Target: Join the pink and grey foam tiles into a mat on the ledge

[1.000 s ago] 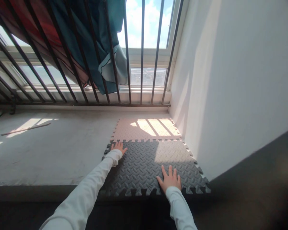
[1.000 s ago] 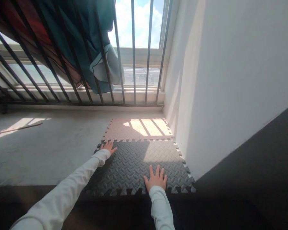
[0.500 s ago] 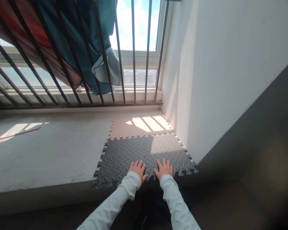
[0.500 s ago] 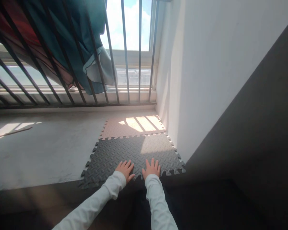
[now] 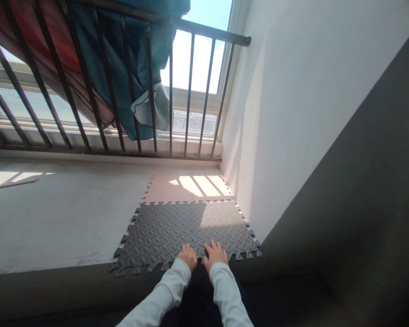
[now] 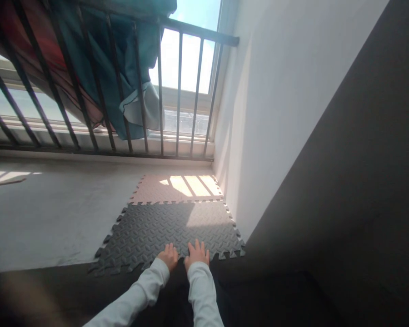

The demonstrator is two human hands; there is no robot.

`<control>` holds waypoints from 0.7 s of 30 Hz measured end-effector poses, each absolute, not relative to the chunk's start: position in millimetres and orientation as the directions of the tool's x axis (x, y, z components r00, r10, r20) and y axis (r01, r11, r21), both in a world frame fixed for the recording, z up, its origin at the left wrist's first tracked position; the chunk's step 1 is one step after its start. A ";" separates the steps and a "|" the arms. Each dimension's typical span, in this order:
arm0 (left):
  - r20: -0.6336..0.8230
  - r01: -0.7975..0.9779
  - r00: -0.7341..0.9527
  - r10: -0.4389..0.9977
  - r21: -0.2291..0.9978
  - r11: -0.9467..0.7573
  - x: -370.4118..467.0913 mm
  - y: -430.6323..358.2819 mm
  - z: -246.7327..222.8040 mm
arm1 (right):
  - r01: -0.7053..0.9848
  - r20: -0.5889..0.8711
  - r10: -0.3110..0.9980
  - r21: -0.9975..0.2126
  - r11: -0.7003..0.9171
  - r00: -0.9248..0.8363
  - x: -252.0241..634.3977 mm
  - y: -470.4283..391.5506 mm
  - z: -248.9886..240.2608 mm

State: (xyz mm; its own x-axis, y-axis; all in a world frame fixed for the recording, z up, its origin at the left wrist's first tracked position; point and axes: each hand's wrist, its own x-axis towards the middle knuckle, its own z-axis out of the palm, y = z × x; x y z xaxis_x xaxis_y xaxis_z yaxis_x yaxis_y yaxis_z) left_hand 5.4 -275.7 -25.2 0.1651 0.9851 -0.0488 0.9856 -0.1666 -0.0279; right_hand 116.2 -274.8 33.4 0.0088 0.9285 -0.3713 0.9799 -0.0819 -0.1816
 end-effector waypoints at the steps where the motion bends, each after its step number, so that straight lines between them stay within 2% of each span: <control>1: -0.123 0.981 0.194 0.973 -0.006 -0.196 0.5 -274.3 -17.7 | 0.981 -0.367 0.930 -0.179 -0.078 0.007 117.3 -274.9 32.5; 4: -0.253 0.956 0.294 0.922 0.058 -0.289 -13.4 -273.1 4.1 | 0.982 -0.361 0.932 -0.174 -0.071 0.003 118.8 -275.1 32.0; 10: -0.248 0.944 0.330 0.911 0.090 -0.317 -23.6 -276.5 23.9 | 0.979 -0.367 0.930 -0.189 -0.072 -0.003 118.8 -276.7 37.2; 15: -0.261 0.940 0.340 0.903 0.077 -0.332 -22.9 -278.3 13.3 | 0.982 -0.383 0.924 -0.181 -0.061 -0.013 118.5 -277.3 40.5; 18: -0.198 0.946 0.323 0.926 0.048 -0.320 -18.9 -283.7 -12.6 | 0.985 -0.393 0.920 -0.165 -0.060 -0.010 117.0 -277.7 40.0; 21: -0.028 0.967 0.254 0.967 0.015 -0.254 -11.5 -292.1 -44.3 | 0.989 -0.389 0.921 -0.137 -0.056 -0.001 112.9 -281.3 38.1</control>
